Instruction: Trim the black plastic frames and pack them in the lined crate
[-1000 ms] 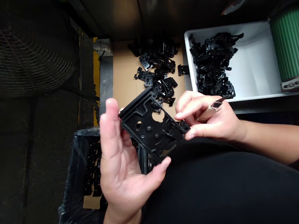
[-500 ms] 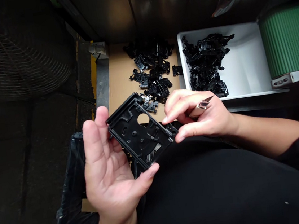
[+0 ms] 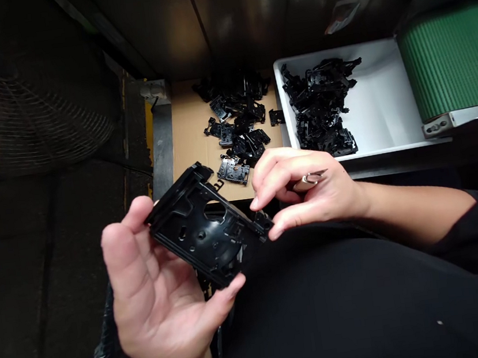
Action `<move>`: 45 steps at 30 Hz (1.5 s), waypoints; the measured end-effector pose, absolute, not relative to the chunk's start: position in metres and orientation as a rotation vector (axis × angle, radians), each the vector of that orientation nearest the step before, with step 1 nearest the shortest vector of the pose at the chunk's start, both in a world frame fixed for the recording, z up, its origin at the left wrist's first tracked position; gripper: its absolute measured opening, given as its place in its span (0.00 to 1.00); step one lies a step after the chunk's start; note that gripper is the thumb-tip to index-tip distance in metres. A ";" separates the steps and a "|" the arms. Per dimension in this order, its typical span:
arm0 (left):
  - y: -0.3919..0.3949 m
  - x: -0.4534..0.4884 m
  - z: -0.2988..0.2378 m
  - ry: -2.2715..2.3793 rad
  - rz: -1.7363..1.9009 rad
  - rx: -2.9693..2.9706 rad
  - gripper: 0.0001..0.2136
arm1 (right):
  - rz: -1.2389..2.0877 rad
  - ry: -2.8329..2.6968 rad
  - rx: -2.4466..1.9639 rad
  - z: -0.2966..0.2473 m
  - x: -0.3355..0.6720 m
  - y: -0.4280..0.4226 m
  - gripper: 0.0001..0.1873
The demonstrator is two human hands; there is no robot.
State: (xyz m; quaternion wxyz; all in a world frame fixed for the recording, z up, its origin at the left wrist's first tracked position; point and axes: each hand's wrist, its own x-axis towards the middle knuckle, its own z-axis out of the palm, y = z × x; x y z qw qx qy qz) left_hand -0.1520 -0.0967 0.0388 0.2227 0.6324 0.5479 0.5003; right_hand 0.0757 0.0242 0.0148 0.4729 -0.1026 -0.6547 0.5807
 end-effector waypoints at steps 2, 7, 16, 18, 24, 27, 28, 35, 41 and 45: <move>-0.099 -0.151 0.040 1.567 1.384 1.715 0.47 | 1.399 -1.601 -0.242 0.015 0.075 0.023 0.18; -0.102 -0.151 0.041 1.570 1.408 1.757 0.47 | 1.385 -1.607 -0.227 0.017 0.073 0.021 0.18; -0.104 -0.162 0.040 1.509 1.415 1.907 0.49 | 1.397 -1.658 -0.226 0.022 0.067 0.018 0.17; -0.107 -0.165 0.039 1.479 1.410 1.959 0.52 | 1.399 -1.663 -0.222 0.022 0.066 0.017 0.17; -0.123 -0.164 0.040 1.680 1.457 1.746 0.46 | 1.406 -1.677 -0.195 0.023 0.055 0.014 0.16; -0.131 -0.166 0.040 1.636 1.466 1.800 0.48 | 1.417 -1.697 -0.178 0.024 0.049 0.011 0.16; -0.133 -0.168 0.039 1.643 1.471 1.791 0.47 | 1.422 -1.702 -0.175 0.024 0.046 0.010 0.16; -0.154 -0.193 0.037 1.583 1.461 1.829 0.55 | 1.444 -1.749 -0.176 0.022 0.023 -0.003 0.16; -0.189 -0.203 0.028 1.699 1.587 1.449 0.54 | 1.520 -1.815 -0.179 0.021 -0.012 -0.020 0.16; -0.219 -0.212 0.009 1.742 1.525 1.040 0.47 | 1.483 -1.931 -0.195 0.011 -0.048 -0.039 0.15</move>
